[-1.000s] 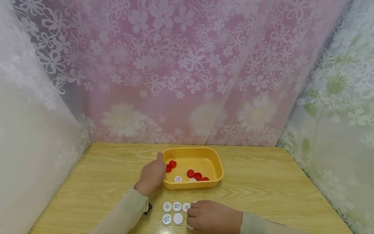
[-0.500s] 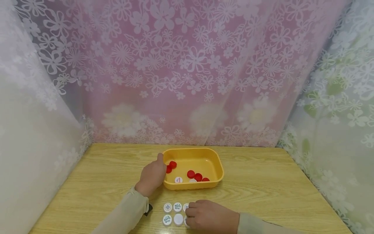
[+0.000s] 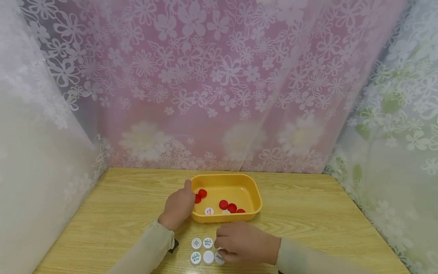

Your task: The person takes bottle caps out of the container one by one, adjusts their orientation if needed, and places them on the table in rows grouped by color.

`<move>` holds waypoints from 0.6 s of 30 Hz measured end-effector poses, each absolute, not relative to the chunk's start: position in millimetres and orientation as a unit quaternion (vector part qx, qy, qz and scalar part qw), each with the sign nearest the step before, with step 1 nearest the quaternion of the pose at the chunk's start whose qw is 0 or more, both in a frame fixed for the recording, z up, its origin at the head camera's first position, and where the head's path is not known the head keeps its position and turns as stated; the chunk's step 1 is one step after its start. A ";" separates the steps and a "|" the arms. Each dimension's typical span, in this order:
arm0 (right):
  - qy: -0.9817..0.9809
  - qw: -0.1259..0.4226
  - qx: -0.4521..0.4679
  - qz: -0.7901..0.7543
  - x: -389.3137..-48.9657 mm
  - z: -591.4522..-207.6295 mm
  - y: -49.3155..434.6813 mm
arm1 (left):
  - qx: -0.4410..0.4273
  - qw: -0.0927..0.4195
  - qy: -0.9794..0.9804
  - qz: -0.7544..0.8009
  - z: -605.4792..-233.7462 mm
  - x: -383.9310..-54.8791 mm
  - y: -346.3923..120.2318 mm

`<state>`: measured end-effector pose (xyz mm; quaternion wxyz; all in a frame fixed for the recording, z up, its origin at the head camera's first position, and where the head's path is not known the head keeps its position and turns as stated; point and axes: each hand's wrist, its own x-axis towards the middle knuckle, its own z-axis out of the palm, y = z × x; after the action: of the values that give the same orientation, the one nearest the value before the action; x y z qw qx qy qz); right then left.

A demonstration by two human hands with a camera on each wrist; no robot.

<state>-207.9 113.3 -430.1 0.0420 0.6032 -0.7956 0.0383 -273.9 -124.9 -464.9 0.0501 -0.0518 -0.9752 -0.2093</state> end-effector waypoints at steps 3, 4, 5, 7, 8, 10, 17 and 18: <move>-0.817 0.068 0.568 0.077 -223.1 -410.2 111.3 | -0.059 0.050 -0.975 -0.209 -464.2 -273.9 -123.5; -0.828 0.071 0.550 0.085 -229.1 -402.1 109.5 | -0.060 0.048 -0.975 -0.210 -463.7 -273.8 -123.2; -0.838 0.069 0.535 0.088 -235.8 -393.7 106.8 | -0.060 0.046 -0.974 -0.213 -463.1 -273.7 -123.0; -0.854 0.052 0.513 0.076 -250.7 -378.3 99.1 | -0.056 0.041 -0.974 -0.215 -462.2 -273.1 -123.4; -0.859 0.039 0.507 0.057 -258.6 -372.4 94.4 | -0.053 0.039 -0.974 -0.216 -462.0 -273.0 -123.8; -0.859 0.015 0.512 -0.009 -274.0 -364.4 83.7 | -0.048 0.041 -0.974 -0.216 -462.0 -272.9 -124.8; -0.803 -0.049 0.545 -0.235 -321.2 -389.6 52.8 | -0.061 0.074 -0.974 -0.207 -465.0 -273.6 -123.3; -0.804 -0.067 0.536 -0.250 -324.1 -394.7 49.8 | -0.063 0.077 -0.974 -0.205 -465.3 -273.5 -122.9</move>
<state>-324.1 49.8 -394.7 -0.0670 0.5357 -0.8037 -0.2502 -273.5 -122.9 -465.3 0.0774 -0.0631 -0.9737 -0.2047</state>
